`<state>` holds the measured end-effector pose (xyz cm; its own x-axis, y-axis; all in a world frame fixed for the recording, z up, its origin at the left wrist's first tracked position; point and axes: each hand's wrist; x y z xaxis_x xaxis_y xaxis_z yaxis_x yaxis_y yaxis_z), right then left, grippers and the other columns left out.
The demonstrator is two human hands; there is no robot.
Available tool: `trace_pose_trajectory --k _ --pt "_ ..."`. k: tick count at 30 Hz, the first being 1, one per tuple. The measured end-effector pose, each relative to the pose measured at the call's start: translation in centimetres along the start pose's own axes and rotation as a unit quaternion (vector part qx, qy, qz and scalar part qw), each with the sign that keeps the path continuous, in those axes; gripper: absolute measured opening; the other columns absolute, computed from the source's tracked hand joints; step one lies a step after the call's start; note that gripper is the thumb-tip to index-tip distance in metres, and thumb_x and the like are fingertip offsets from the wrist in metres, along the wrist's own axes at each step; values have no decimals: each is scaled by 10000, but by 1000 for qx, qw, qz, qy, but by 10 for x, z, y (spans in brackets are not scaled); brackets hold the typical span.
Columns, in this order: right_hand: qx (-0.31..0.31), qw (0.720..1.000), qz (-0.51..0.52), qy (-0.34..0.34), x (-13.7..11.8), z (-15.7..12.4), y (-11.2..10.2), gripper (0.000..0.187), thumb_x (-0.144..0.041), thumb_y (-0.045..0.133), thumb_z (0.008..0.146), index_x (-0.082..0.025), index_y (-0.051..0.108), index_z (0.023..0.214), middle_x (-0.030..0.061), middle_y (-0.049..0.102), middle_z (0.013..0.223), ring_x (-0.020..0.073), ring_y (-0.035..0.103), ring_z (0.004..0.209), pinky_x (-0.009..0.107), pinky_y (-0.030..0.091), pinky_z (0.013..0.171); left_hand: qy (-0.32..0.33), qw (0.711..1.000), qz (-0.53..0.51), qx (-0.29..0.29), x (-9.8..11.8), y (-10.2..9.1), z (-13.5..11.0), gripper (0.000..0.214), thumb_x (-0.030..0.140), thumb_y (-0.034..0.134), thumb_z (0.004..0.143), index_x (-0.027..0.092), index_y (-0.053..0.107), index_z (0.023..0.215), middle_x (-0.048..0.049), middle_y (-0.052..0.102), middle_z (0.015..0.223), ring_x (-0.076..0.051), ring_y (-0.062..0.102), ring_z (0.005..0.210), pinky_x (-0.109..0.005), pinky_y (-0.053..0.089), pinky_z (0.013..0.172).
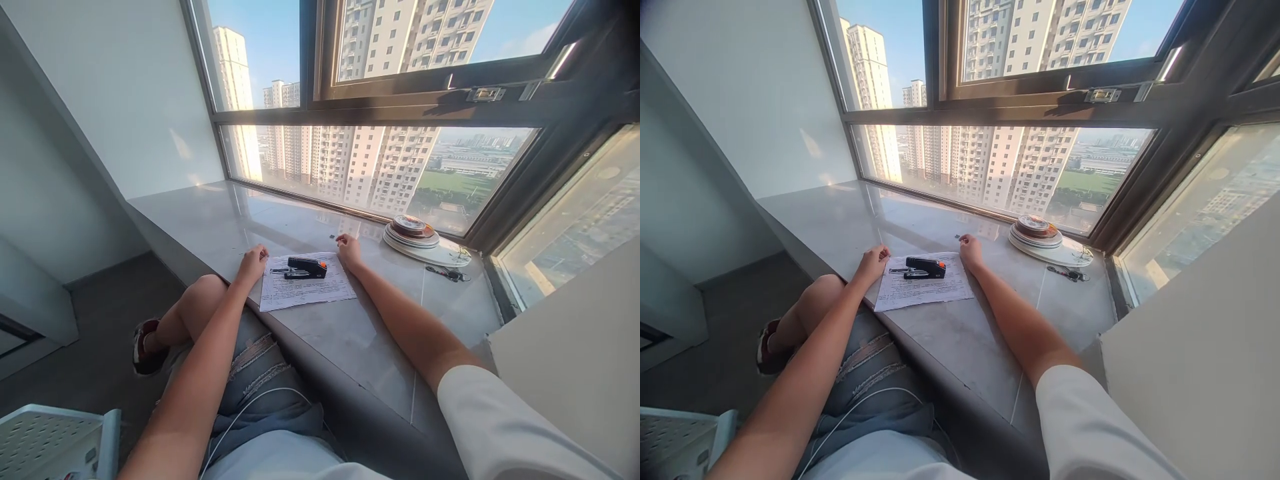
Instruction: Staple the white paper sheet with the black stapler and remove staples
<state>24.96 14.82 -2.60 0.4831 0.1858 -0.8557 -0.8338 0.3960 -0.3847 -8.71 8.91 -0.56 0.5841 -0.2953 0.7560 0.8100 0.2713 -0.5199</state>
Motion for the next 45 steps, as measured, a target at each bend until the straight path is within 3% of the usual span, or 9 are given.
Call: trace_pose_trajectory --k 5,10,14,17,20,22,26,32,45 --pt "-12 1000 -8 -18 -6 -4 0 178 -291 568 797 -183 703 840 68 695 792 200 595 710 319 475 680 23 995 -70 62 6 -3 -7 186 103 614 815 232 665 938 -46 613 889 -204 598 843 -311 462 908" --pt "-14 999 -11 -43 -14 -13 -2 240 -296 533 818 -173 714 915 63 682 782 202 590 708 324 463 684 -12 991 -116 68 9 -3 -32 227 286 470 964 215 684 999 -35 656 859 -159 560 657 -270 441 683" --pt "-13 989 5 -146 -30 -25 -8 266 -341 517 878 -177 718 939 53 677 785 209 600 768 340 468 747 10 994 -90 53 16 -8 -48 307 345 474 986 213 731 1088 -9 581 720 -165 516 634 -270 408 645" --pt "-135 956 56 -253 -48 -40 -11 333 -438 507 961 -188 719 1024 63 717 922 204 635 884 331 487 808 26 995 -80 57 22 -13 -53 331 359 501 986 212 757 1136 -31 613 768 -185 550 707 -285 441 723" --pt "-288 896 59 -332 -62 -56 -7 397 -520 545 973 -208 701 1162 73 724 1097 195 658 950 310 512 820 53 995 -73 47 26 -12 -58 304 345 537 976 217 776 1114 -66 679 908 -199 601 798 -290 474 784" --pt "-328 871 23 -364 -66 -65 -1 457 -539 621 927 -214 671 1244 76 730 1128 203 677 949 311 525 821 86 995 -51 23 26 -9 -61 288 322 538 979 229 773 1118 -79 706 1011 -209 636 885 -287 491 792" --pt "-334 865 -44 -372 -65 -72 7 499 -501 640 907 -220 625 1319 66 757 1080 218 698 904 316 524 825 118 993 10 -6 24 -1 -63 320 260 590 953 252 690 1257 -66 740 1135 -228 672 1062 -318 517 886" --pt "-335 862 -67 -374 -63 -71 7 443 -456 614 911 -224 631 1288 65 756 1065 223 687 887 304 500 800 115 989 78 -47 24 4 -63 209 201 613 920 239 751 1073 -57 769 1112 -247 689 1094 -362 509 996" --pt "-336 859 -54 -382 -65 -71 8 427 -435 621 907 -209 629 1268 67 753 1017 211 671 851 279 465 757 89 992 70 -62 22 6 -57 218 230 626 888 229 767 1054 -45 788 1091 -245 707 1063 -356 510 1001"
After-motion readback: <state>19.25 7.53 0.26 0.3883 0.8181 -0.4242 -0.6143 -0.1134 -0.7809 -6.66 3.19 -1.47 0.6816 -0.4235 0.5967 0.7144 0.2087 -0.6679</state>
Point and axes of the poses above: each hand's wrist, its own z-axis towards the middle knuckle, its own y-axis out of the palm, x = y × z
